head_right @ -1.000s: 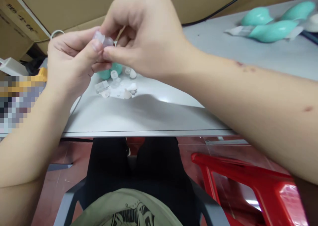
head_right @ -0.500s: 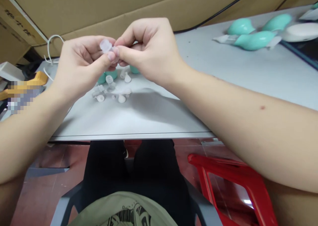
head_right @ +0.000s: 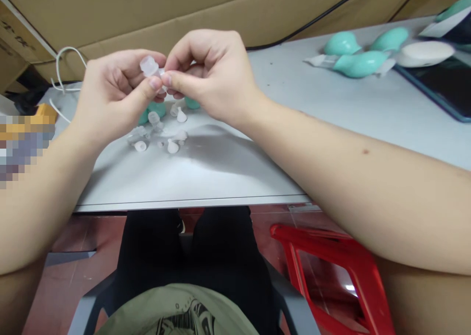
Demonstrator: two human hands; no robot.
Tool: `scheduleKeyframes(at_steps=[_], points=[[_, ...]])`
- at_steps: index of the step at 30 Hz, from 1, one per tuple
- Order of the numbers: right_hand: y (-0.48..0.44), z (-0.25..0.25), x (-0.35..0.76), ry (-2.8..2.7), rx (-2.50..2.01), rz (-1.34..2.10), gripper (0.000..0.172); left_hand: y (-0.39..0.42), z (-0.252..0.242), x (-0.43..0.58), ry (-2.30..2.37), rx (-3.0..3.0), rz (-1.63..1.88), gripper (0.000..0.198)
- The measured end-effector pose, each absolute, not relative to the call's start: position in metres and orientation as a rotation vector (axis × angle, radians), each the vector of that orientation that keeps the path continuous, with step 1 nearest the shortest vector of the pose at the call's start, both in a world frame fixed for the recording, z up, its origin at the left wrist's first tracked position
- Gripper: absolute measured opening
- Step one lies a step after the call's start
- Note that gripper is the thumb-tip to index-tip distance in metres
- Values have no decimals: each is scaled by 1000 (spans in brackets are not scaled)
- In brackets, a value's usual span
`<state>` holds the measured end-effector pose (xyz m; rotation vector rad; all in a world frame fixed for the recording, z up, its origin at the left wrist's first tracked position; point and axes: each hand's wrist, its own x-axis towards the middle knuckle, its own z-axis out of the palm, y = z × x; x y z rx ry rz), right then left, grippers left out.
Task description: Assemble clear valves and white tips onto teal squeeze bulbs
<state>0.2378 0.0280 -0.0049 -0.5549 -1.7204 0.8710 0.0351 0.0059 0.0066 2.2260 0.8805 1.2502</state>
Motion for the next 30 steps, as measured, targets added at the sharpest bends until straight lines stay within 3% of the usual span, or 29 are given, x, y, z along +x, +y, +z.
scheduleKeyframes(at_steps=[5,18,30], points=[[24,-7,235,-1758,-554,915,41,2,6,30,942,2212,1213,42],[23,2,242,-1963,-587,849,18,4,-13,17,1081,2251,1248,63],[24,-8,240,-2022,-559,586,27,-5,-12,28,999,1998,1364,47]])
